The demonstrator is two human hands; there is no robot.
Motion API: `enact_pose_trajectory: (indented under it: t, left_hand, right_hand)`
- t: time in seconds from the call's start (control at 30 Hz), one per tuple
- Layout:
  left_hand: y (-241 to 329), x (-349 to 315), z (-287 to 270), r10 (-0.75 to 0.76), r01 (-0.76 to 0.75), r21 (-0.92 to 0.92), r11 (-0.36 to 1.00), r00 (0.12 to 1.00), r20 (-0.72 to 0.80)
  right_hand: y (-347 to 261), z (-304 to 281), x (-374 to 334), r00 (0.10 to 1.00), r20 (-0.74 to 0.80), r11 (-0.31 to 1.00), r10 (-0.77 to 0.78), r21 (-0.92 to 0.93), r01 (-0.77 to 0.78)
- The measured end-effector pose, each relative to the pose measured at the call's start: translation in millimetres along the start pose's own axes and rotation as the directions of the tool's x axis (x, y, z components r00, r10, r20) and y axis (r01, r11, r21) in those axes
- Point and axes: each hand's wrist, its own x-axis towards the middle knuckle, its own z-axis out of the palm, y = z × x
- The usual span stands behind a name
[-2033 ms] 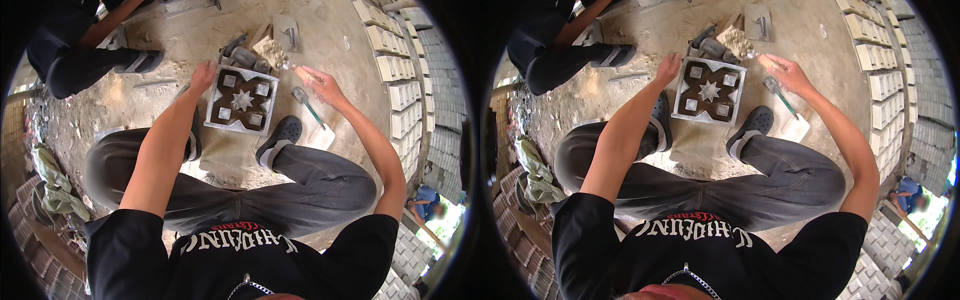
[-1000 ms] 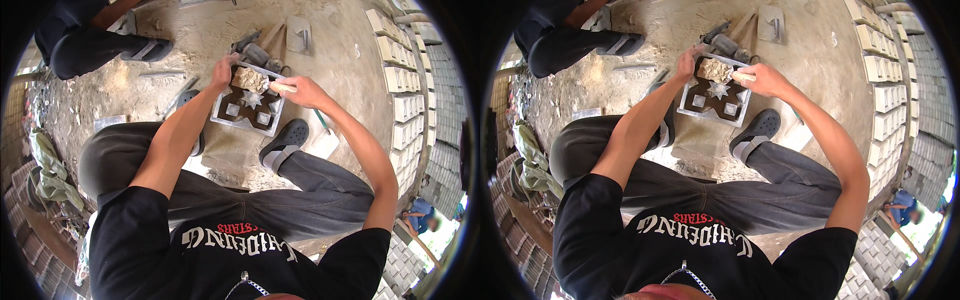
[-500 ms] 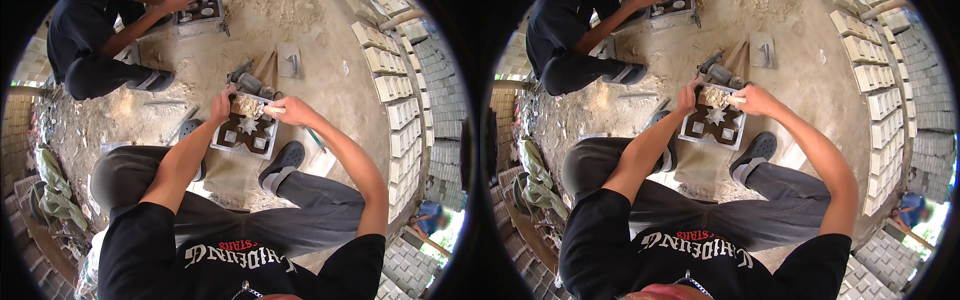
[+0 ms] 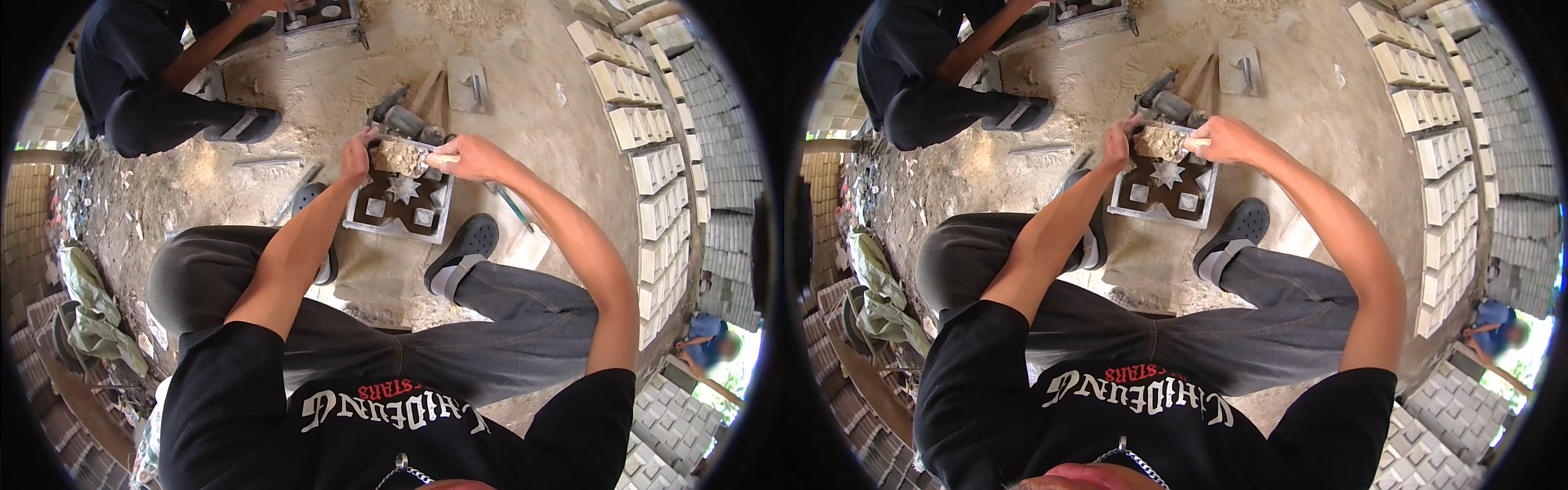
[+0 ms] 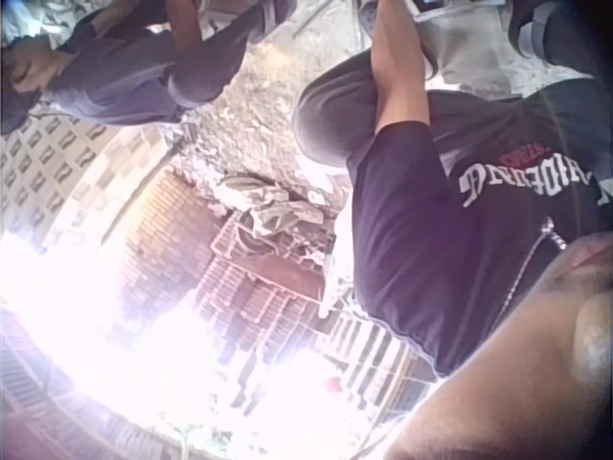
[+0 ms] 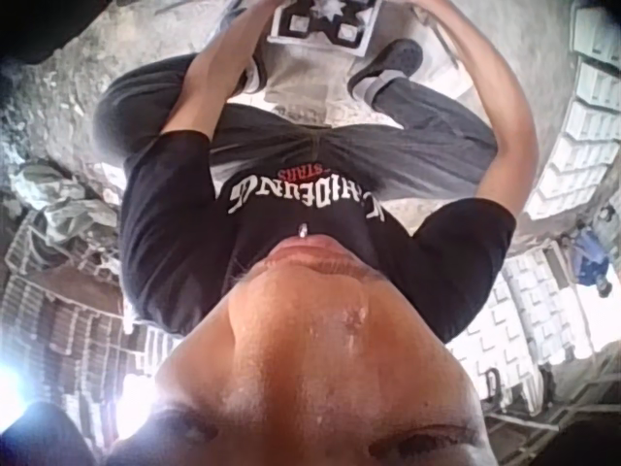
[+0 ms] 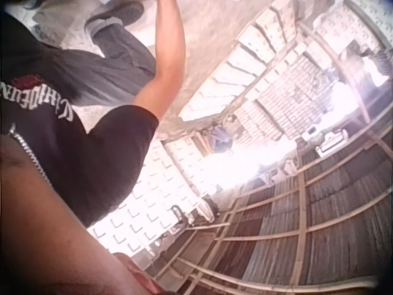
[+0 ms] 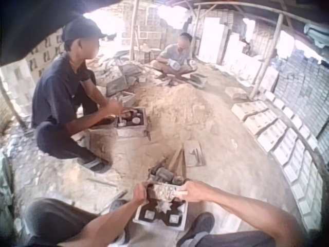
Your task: The person uses a small hand tool to refine the edges and details of a white cement star-shaped insert inside a ventilation tile mold. After smoothing the center, they add dry sand or cement mix into the mold using a trowel.
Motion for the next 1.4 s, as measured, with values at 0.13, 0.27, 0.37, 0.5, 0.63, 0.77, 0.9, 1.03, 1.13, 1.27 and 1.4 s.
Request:
enact_pose_trajectory:
  t: [0.13,0.27,0.37,0.5,0.63,0.77,0.9,1.03,1.13,1.27,1.4]
  left_hand:
    - [7.8,-1.3,0.4,-0.159,0.159,-0.02,0.987,0.987,0.003]
    - [17.1,-1.8,6.1,-0.136,0.13,0.098,0.987,0.989,0.053]
    - [1.1,-5.5,-11.8,0.13,-0.149,0.218,0.965,0.987,0.098]
    - [15.7,-11.1,-4.3,0.163,-0.233,0.39,0.891,0.965,0.205]
    - [28.6,-27.0,-4.8,0.122,-0.27,0.508,0.818,0.944,0.305]
    - [41.6,-41.5,-3.3,0.035,-0.266,0.651,0.71,0.938,0.346]
    - [52.3,-46.9,-1.8,-0.006,-0.293,0.741,0.604,0.928,0.372]
    - [63.7,-53.3,0.1,-0.043,-0.434,0.718,0.545,0.84,0.54]
    - [64.1,-55.3,1.5,-0.093,-0.461,0.623,0.632,0.753,0.651]
    - [56.6,-36.4,10.2,-0.036,-0.375,0.713,0.592,0.872,0.488]
    - [51.8,-21.4,14.5,-0.111,-0.371,0.83,0.416,0.885,0.452]
  right_hand:
    - [-2.7,-1.2,2.5,1.0,0.001,1.0,0.007,-0.016,-0.007]
    - [3.9,0.4,0.1,1.0,-0.009,0.999,-0.013,-0.033,0.013]
    - [-3.7,0.9,5.2,1.0,0.02,1.0,-0.01,-0.022,0.01]
    - [4.2,0.6,-9.0,1.0,0.01,0.999,-0.028,0.023,0.027]
    - [16.0,2.4,-21.5,1.0,0.027,0.998,-0.011,0.055,0.01]
    - [24.4,-0.5,-35.9,0.999,0.038,0.999,0.027,0.046,-0.029]
    - [34.5,-3.1,-45.1,0.996,0.06,0.995,0.067,0.068,-0.071]
    - [33.6,-1.3,-49.7,0.989,0.036,0.988,0.142,0.062,-0.144]
    - [27.5,-1.5,-49.6,0.986,0.018,0.983,0.168,0.067,-0.169]
    - [17.9,0.5,-46.5,0.99,-0.044,0.991,0.131,0.031,-0.13]
    - [9.5,-2.7,-34.4,0.981,-0.001,0.981,0.194,0.014,-0.193]
